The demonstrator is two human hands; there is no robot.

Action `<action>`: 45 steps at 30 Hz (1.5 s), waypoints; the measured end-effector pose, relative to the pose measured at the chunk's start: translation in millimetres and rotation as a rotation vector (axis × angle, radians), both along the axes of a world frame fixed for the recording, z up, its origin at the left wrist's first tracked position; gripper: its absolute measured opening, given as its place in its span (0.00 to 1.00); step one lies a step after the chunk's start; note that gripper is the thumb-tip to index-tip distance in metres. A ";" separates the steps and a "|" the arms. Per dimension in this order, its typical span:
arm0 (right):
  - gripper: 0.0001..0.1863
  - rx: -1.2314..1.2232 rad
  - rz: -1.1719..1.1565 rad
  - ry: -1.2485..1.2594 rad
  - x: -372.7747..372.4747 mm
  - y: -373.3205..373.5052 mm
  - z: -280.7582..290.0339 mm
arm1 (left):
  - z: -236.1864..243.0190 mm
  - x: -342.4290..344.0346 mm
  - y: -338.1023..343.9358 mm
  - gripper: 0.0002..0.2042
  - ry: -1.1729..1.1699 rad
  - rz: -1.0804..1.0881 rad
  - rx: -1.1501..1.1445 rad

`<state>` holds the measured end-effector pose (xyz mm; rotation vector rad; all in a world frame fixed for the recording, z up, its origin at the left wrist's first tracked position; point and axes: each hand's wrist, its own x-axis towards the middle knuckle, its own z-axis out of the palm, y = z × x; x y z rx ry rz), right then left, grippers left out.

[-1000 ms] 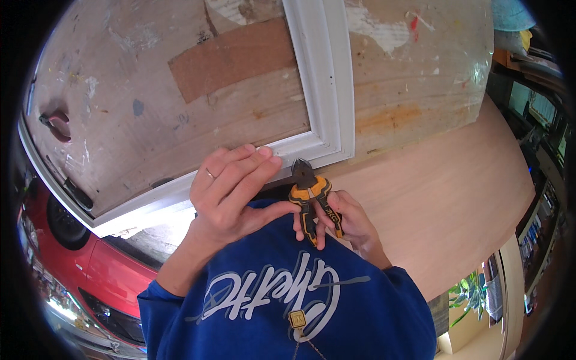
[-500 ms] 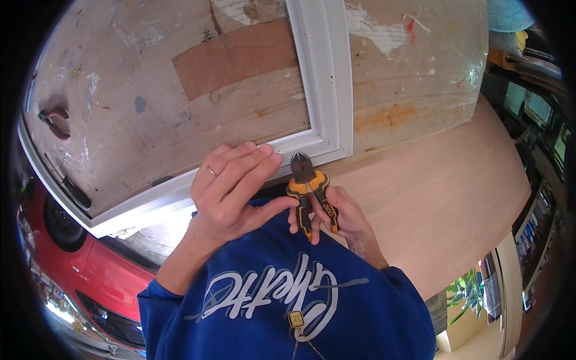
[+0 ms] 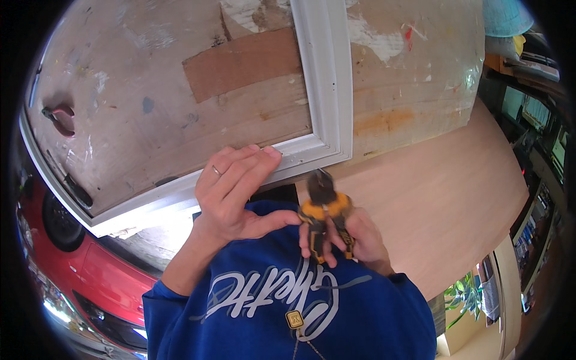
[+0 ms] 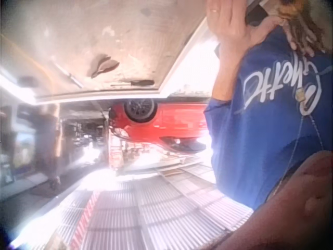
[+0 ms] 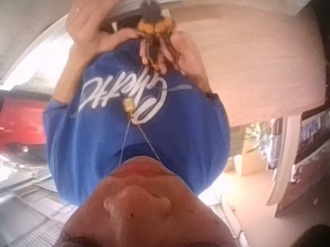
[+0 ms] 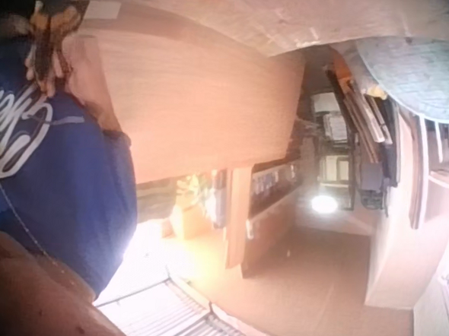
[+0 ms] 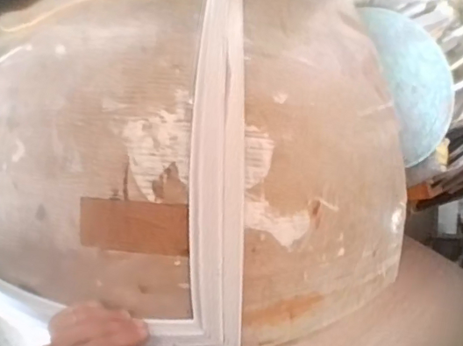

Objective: The person walks through a garage and places a smartphone on a workbench. They then use pliers to repeatedly press and adjust the white frame of a window pane resting on the bench.

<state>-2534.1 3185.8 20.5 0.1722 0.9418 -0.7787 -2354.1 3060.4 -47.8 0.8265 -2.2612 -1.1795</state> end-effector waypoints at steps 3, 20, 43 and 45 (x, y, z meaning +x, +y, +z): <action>0.29 0.019 0.027 0.097 -8.0 10.1 5.3 | 1.9 1.0 -2.7 0.33 0.013 0.007 0.101; 0.20 0.146 0.280 1.019 -74.6 147.6 33.5 | -17.9 -68.0 115.2 0.06 -0.006 -0.336 0.367; 0.18 -0.397 -0.454 0.801 -21.5 -115.1 -31.1 | -3.6 298.8 -173.8 0.34 -0.707 1.126 -0.031; 0.18 -0.394 -0.556 0.793 -20.3 -112.5 -36.3 | -1.1 297.3 -172.6 0.32 -0.632 1.113 -0.076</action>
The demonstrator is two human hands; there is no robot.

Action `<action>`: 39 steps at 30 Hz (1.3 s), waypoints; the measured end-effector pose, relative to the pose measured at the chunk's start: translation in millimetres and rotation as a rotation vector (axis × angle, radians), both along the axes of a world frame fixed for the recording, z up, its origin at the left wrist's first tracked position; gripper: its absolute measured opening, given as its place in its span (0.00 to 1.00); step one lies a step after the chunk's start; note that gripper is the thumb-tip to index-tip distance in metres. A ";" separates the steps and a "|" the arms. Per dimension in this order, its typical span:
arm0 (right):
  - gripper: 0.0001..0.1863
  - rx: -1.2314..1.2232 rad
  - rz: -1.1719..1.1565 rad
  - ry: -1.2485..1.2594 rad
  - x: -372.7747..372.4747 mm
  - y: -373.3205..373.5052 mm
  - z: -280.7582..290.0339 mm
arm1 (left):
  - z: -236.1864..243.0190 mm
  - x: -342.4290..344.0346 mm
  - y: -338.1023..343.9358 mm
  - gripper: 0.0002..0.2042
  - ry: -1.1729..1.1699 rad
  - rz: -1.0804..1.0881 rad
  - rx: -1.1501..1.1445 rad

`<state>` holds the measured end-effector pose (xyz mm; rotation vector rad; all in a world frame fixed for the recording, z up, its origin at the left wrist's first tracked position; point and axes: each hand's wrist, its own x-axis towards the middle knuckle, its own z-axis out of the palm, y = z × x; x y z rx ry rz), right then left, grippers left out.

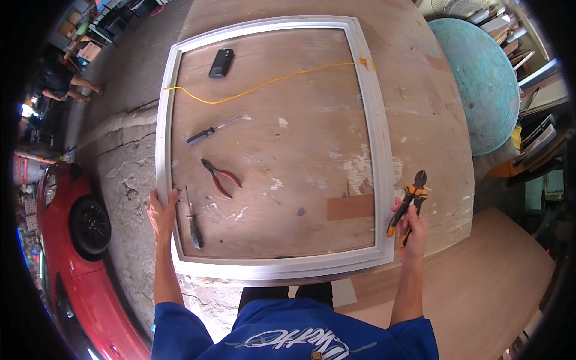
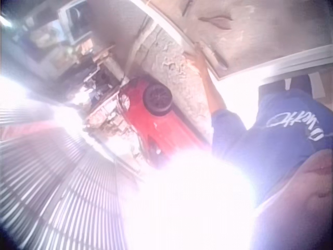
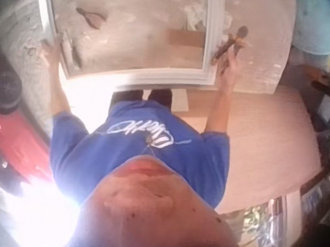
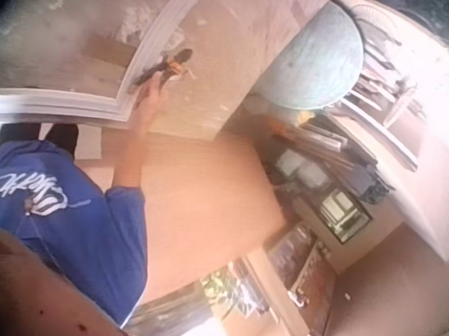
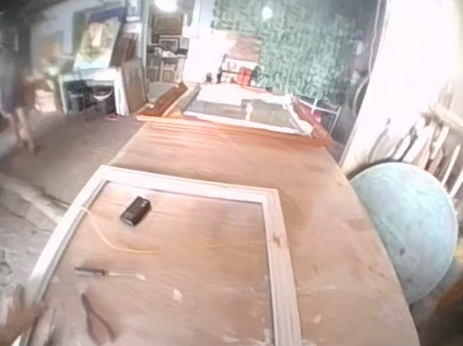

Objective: The person walks through a garage and places a smartphone on a workbench. They then use pliers to repeatedly press and adjust the white frame of a window pane resting on the bench.

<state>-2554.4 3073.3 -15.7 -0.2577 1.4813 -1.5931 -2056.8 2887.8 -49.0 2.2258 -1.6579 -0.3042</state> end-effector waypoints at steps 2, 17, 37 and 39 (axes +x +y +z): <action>0.20 -0.092 0.010 -0.026 -3.5 1.4 -5.1 | 5.9 3.9 -0.4 0.28 0.053 0.010 -0.041; 0.23 -0.111 -0.469 -0.304 223.6 110.1 23.9 | 71.8 31.9 -191.3 0.26 0.149 -0.547 -0.098; 0.15 -0.296 -0.135 -0.318 399.1 23.7 -23.8 | 25.9 -127.6 -417.4 0.30 -0.109 -1.018 -0.085; 0.14 -0.330 -0.137 -0.347 410.0 8.0 -23.2 | 15.1 -141.5 -427.7 0.30 -0.149 -0.975 -0.079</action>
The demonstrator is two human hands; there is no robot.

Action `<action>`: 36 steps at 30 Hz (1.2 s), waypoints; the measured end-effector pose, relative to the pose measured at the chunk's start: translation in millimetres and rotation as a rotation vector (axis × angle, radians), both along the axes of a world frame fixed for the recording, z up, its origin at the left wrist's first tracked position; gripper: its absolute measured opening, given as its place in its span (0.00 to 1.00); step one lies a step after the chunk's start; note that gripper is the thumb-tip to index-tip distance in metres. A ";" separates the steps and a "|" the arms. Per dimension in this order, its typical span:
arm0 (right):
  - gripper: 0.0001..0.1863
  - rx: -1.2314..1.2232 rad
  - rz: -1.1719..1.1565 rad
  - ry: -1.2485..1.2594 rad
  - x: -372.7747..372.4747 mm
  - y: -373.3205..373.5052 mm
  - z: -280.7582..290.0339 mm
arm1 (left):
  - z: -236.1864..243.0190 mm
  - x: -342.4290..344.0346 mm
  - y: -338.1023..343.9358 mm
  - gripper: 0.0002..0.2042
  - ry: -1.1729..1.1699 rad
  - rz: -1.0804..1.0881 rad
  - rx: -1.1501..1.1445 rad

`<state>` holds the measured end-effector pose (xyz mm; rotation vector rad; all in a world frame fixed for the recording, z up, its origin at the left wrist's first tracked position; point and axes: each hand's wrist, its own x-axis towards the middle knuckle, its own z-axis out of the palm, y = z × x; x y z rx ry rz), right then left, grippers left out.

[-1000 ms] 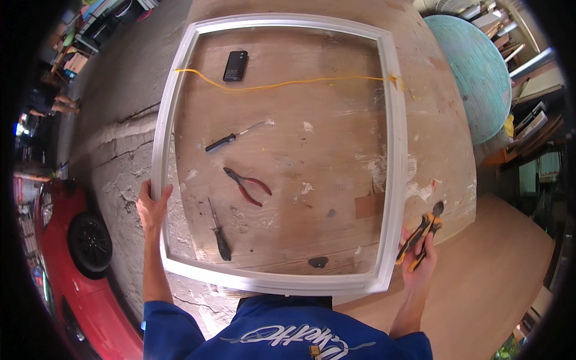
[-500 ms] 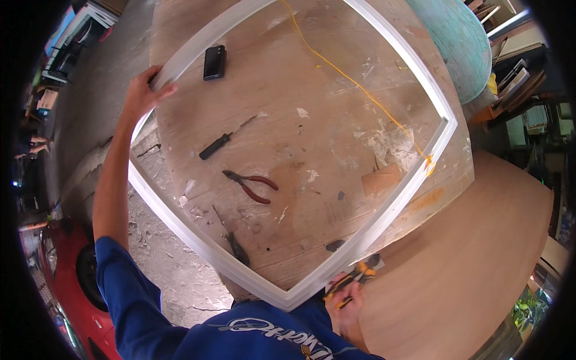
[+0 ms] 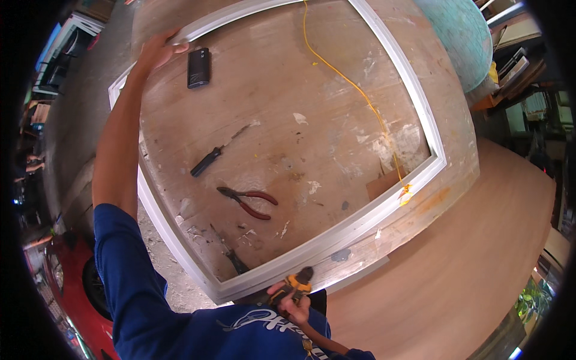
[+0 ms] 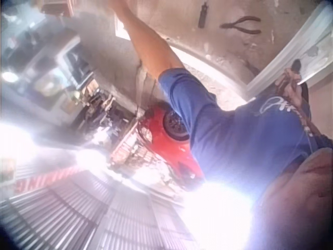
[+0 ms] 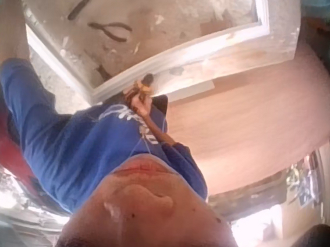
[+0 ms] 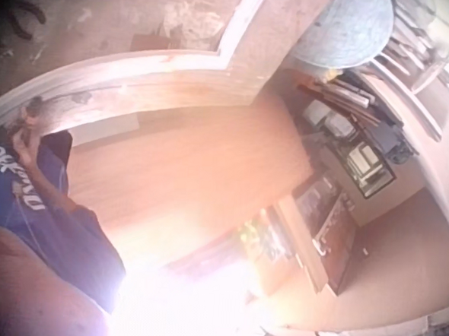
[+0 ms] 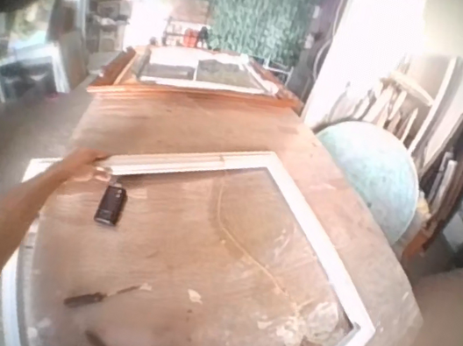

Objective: The person walks through a garage and places a smartphone on a workbench. They then use pliers to repeatedly press and adjust the white frame of a window pane resting on the bench.

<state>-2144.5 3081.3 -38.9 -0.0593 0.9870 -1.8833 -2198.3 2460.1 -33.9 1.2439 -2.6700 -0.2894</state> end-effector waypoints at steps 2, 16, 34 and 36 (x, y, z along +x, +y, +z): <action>0.14 0.108 -0.012 -0.111 9.9 -10.5 7.4 | -14.1 -15.4 -4.8 0.30 -0.066 0.041 0.011; 0.21 0.183 -0.041 -0.118 7.9 -11.5 4.2 | -23.8 5.0 96.0 0.44 0.111 0.061 -0.030; 0.20 -0.084 0.091 -0.117 -39.2 15.7 -8.0 | 36.7 150.1 422.5 0.17 0.112 -0.050 0.323; 0.20 -0.092 0.151 -0.105 -40.8 19.7 -13.8 | 33.7 166.3 444.9 0.19 0.046 -0.017 0.227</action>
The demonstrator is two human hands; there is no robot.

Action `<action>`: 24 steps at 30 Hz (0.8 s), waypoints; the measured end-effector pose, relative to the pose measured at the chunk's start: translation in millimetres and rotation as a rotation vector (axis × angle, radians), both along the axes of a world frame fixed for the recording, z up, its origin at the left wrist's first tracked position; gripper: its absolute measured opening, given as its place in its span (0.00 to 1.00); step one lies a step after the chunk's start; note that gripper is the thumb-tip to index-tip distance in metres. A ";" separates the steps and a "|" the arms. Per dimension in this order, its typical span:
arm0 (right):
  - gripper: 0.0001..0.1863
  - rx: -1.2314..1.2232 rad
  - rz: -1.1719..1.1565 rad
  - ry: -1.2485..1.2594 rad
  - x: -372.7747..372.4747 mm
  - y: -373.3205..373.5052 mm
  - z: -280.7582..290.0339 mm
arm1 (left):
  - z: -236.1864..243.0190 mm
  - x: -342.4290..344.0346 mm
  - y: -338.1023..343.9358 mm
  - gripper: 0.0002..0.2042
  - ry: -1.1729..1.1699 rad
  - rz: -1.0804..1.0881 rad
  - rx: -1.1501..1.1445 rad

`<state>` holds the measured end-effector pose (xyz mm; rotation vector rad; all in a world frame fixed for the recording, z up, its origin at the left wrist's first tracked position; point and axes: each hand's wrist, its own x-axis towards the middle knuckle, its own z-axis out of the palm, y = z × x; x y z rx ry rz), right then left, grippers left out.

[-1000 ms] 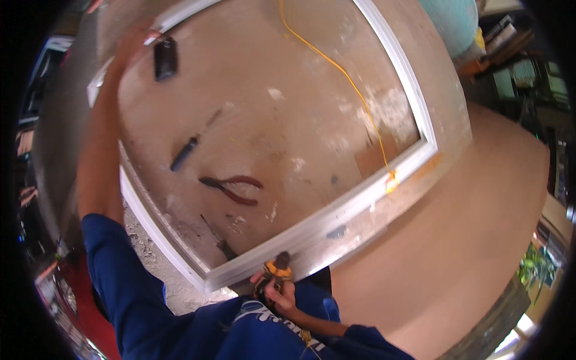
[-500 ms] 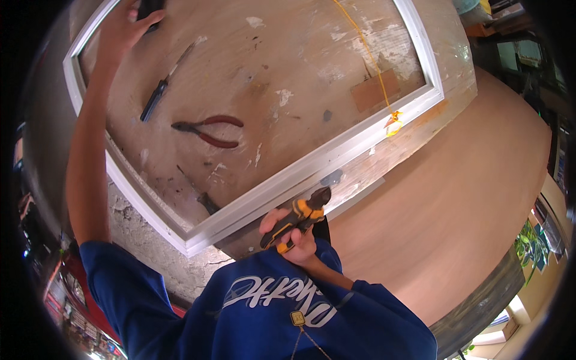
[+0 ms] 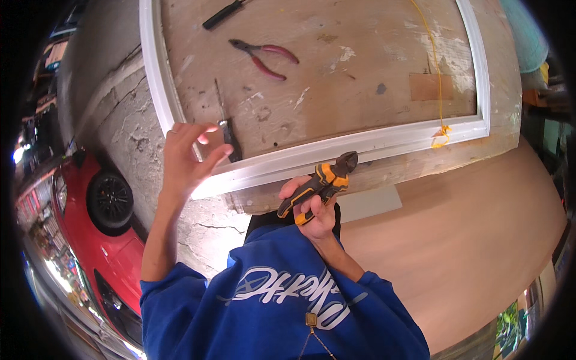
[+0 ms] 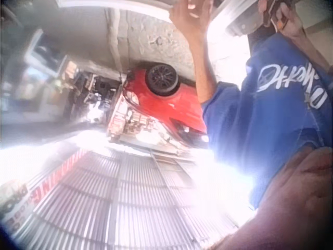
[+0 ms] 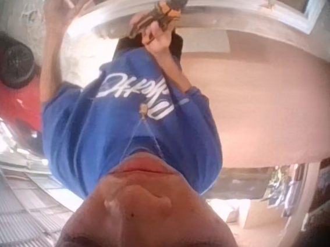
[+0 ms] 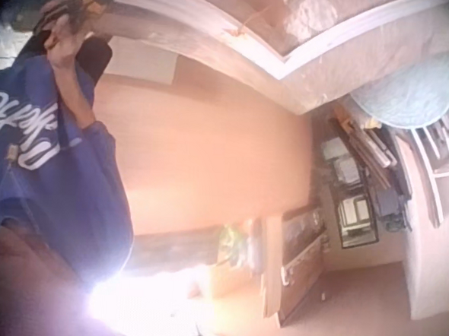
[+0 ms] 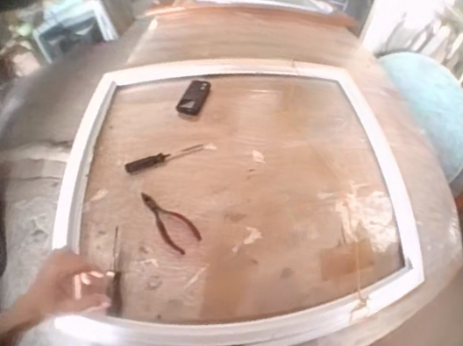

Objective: The person walks through a garage and places a smartphone on a workbench. They then use pliers to repeatedly press and adjust the white frame of a window pane resting on the bench.

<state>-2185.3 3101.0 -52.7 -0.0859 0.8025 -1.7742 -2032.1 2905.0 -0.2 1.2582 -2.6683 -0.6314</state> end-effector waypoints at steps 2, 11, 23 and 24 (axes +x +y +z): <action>0.21 -0.013 0.051 -0.007 -0.6 0.9 1.0 | -7.7 -9.2 10.8 0.22 -0.062 0.093 0.113; 0.25 0.293 0.278 0.096 -18.6 10.7 40.3 | -20.6 -30.6 -7.8 0.23 0.147 0.114 0.078; 0.30 0.386 0.460 0.043 22.8 17.9 49.2 | -46.0 65.3 66.4 0.27 0.198 -0.065 -0.009; 0.31 0.408 0.502 0.051 28.0 21.3 51.2 | -47.2 66.7 66.7 0.26 0.204 -0.061 0.002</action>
